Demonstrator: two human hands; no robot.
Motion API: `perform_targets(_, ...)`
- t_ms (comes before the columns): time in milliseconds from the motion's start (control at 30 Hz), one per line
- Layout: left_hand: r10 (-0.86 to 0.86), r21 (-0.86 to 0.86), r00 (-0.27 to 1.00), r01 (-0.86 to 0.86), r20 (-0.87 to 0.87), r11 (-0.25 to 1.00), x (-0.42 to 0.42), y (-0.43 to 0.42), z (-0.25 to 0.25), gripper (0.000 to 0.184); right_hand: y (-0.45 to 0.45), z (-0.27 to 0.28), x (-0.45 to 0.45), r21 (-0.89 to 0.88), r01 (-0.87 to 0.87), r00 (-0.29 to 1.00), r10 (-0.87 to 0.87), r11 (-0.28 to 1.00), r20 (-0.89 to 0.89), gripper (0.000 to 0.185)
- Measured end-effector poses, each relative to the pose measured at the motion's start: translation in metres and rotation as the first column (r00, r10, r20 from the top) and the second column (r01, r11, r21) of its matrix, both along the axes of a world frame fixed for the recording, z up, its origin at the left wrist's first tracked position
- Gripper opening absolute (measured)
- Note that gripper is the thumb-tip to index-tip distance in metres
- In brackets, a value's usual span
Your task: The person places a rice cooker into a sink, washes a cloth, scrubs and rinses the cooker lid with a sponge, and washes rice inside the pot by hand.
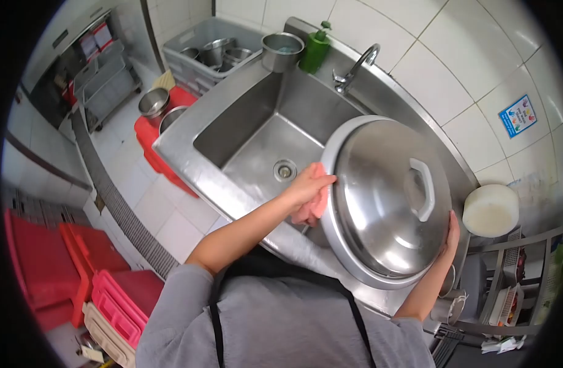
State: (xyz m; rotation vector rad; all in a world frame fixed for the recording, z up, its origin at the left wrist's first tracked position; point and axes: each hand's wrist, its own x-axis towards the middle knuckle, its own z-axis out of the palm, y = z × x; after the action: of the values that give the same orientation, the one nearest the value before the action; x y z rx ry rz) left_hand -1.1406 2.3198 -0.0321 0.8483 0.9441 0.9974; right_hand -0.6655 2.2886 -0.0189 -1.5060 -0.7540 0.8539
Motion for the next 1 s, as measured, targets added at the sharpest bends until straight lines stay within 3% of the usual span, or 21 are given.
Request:
perform_targets(33,-0.001,-0.072,0.996,0.007,0.086,0.997,-0.007,0.013,-0.004,0.042,0.017,0.003,-0.010,0.017,-0.045,0.999,0.045,0.999,-0.028,0.051)
perform_targets(100,0.124,-0.080,0.990,-0.119,0.062,0.990,-0.029,0.033,-0.011,0.042,0.043,0.006,-0.044,0.018,-0.046,0.997,0.047,0.999,-0.061,0.052)
perform_targets(167,0.327,0.106,0.890,-0.309,-0.318,0.945,-0.066,0.060,-0.034,0.041,0.068,0.007,-0.090,0.039,-0.060,0.998,0.061,0.997,-0.017,0.050)
perform_targets(200,0.349,0.134,0.886,-0.323,-0.306,0.937,-0.084,0.062,-0.016,0.039,0.078,0.007,-0.114,0.044,-0.058,0.998,0.060,0.997,-0.029,0.050)
perform_targets(233,0.367,0.160,0.881,-0.333,-0.297,0.929,-0.102,0.062,0.002,0.038,0.083,0.008,-0.140,0.067,-0.072,0.996,0.075,0.995,-0.046,0.050)
perform_targets(300,0.431,0.282,0.818,-0.341,-0.381,0.897,-0.144,0.072,-0.005,0.034,0.092,0.003,-0.184,0.089,-0.067,0.993,0.075,0.994,-0.088,0.049)
perform_targets(367,0.480,0.327,0.810,-0.378,-0.336,0.866,-0.182,0.082,-0.016,0.029,0.099,-0.006,-0.220,0.080,-0.070,0.991,0.078,0.994,-0.110,0.047)
perform_targets(400,0.463,0.318,0.807,-0.359,-0.367,0.878,-0.189,0.081,0.004,0.026,0.106,-0.013,-0.234,0.063,-0.045,0.991,0.053,0.997,-0.124,0.047)
perform_targets(500,0.464,0.331,0.780,-0.344,-0.421,0.879,-0.199,0.087,0.019,0.027,0.131,-0.046,-0.262,-0.115,-0.068,0.990,0.053,0.991,-0.129,0.048)
perform_targets(533,0.464,0.390,0.693,-0.276,-0.553,0.878,-0.204,0.091,0.014,0.032,0.144,-0.067,-0.262,-0.189,-0.083,0.968,0.034,0.978,-0.247,0.050)
perform_targets(567,0.449,0.387,0.702,-0.262,-0.553,0.884,-0.209,0.094,0.001,0.032,0.155,-0.078,-0.265,-0.249,-0.110,0.933,0.013,0.962,-0.359,0.052)
perform_targets(600,0.439,0.385,0.629,-0.231,-0.641,0.894,-0.212,0.097,-0.014,0.034,0.162,-0.074,-0.273,-0.245,-0.095,0.934,0.001,0.965,-0.358,0.052)
perform_targets(700,0.329,0.319,0.486,-0.107,-0.809,0.942,-0.219,0.107,-0.059,0.041,0.178,-0.082,-0.293,-0.317,-0.077,0.943,-0.034,0.945,-0.332,0.057)
perform_targets(767,0.212,0.249,0.529,-0.001,-0.822,0.968,-0.226,0.115,-0.098,0.042,0.193,-0.124,-0.284,-0.350,0.056,0.980,-0.118,0.935,-0.159,0.077)
perform_targets(800,0.139,0.183,0.541,0.028,-0.829,0.983,-0.228,0.120,-0.113,0.043,0.199,-0.137,-0.284,-0.351,0.064,0.979,-0.127,0.934,-0.157,0.077)
perform_targets(867,-0.105,-0.067,0.581,0.086,-0.807,0.994,-0.237,0.142,-0.150,0.047,0.201,-0.166,-0.287,-0.308,0.258,0.943,-0.308,0.916,-0.126,0.056)
perform_targets(1000,-0.387,-0.388,0.602,0.136,-0.698,0.912,-0.255,0.196,-0.273,0.053,0.198,-0.238,-0.289,-0.205,0.371,0.898,-0.406,0.906,-0.168,0.046)
